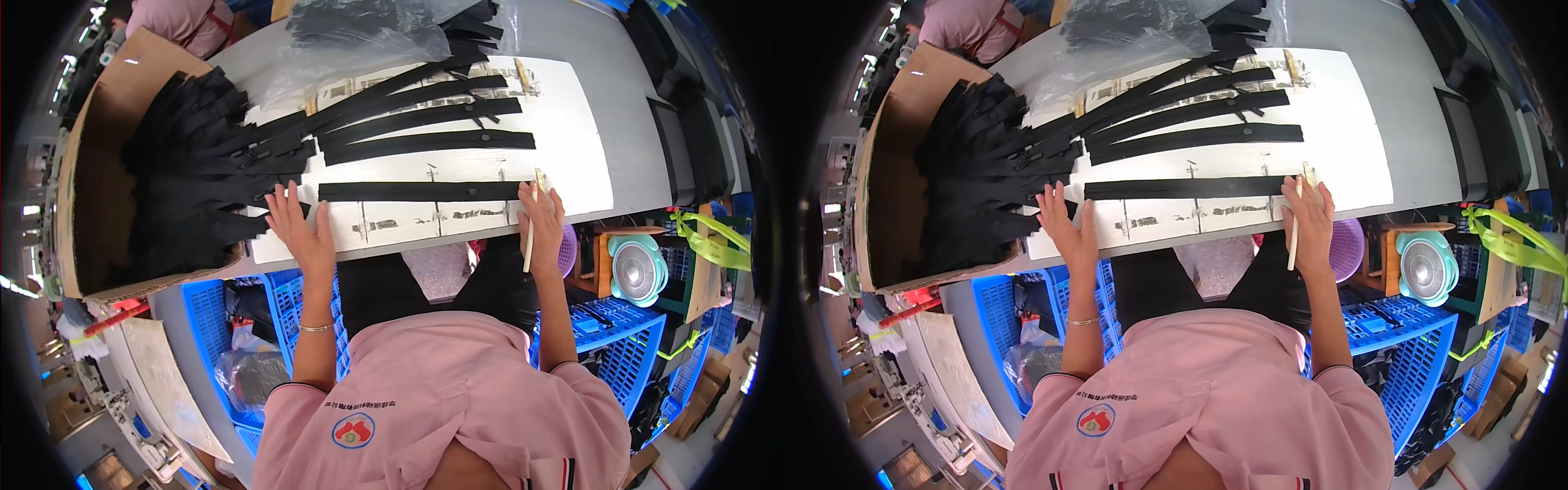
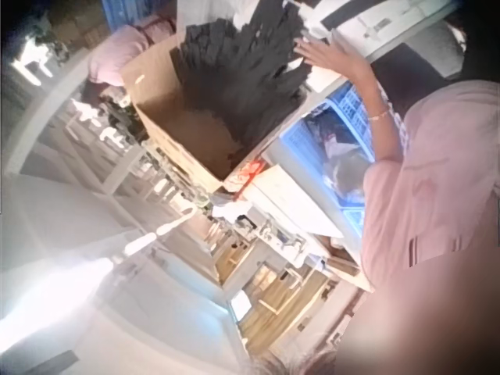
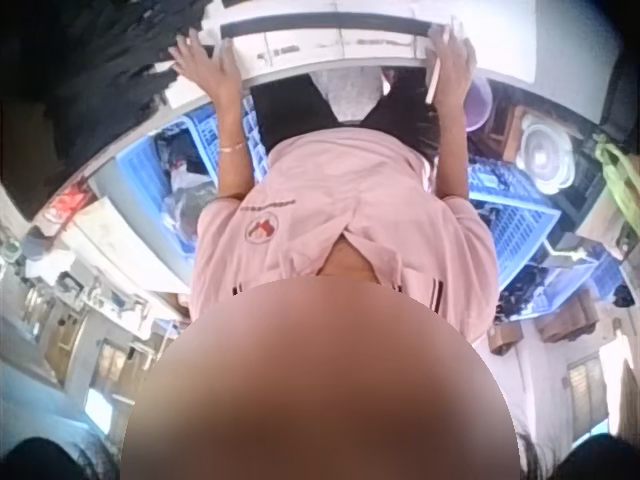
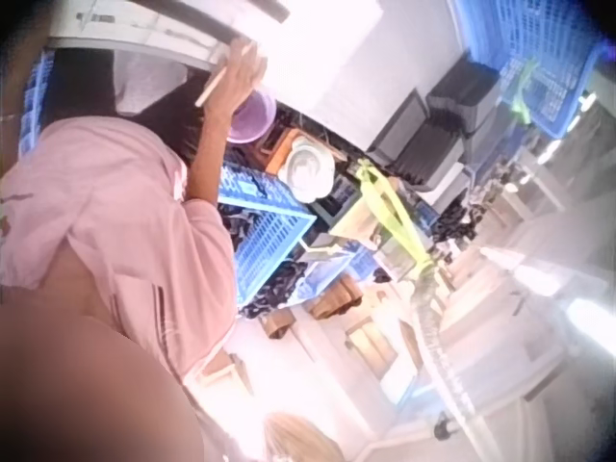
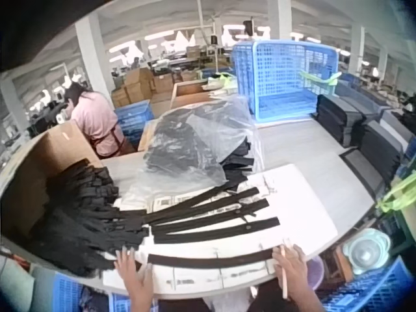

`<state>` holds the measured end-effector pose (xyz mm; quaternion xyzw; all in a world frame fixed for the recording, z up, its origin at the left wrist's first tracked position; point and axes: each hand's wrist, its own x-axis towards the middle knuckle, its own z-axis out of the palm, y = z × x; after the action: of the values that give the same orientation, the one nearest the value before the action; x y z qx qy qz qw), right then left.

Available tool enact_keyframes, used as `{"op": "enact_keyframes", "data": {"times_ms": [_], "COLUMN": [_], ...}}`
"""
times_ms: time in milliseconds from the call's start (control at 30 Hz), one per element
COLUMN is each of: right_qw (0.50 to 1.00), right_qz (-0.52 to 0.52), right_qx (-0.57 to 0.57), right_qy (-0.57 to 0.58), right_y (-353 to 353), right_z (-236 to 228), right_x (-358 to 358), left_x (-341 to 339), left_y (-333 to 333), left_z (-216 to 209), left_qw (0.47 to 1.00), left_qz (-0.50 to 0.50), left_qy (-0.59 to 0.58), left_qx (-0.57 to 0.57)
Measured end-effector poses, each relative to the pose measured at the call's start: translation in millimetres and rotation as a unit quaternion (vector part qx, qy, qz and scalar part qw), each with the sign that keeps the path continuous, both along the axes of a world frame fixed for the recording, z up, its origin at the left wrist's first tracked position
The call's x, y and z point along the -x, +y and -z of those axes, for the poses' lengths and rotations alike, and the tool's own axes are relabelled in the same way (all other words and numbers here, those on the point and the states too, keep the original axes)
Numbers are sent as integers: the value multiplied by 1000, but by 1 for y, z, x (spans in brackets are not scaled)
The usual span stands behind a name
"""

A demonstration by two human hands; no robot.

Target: Assembling zipper components onto strips and securing them with a jig and tool.

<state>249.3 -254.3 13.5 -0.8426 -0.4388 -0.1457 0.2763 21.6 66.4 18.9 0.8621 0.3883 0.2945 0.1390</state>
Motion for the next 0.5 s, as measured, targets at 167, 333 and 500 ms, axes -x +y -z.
{"op": "enact_keyframes", "data": {"times_ms": [167, 333, 500], "right_qw": [1000, 998, 996], "right_qz": [6, 4, 41], "right_qx": [10, 47, 57], "right_qy": [-2, -28, -59], "right_y": [-2, -7, -15], "right_z": [1, 0, 4], "right_x": [-1, -2, -3], "left_x": [-13, -5, 7], "left_y": [-38, -54, -65], "left_z": [-20, -10, -10], "left_qw": [988, 969, 982], "left_qz": [147, 203, 137], "left_qy": [42, 133, 125], "left_qx": [-1, 39, 39]}}
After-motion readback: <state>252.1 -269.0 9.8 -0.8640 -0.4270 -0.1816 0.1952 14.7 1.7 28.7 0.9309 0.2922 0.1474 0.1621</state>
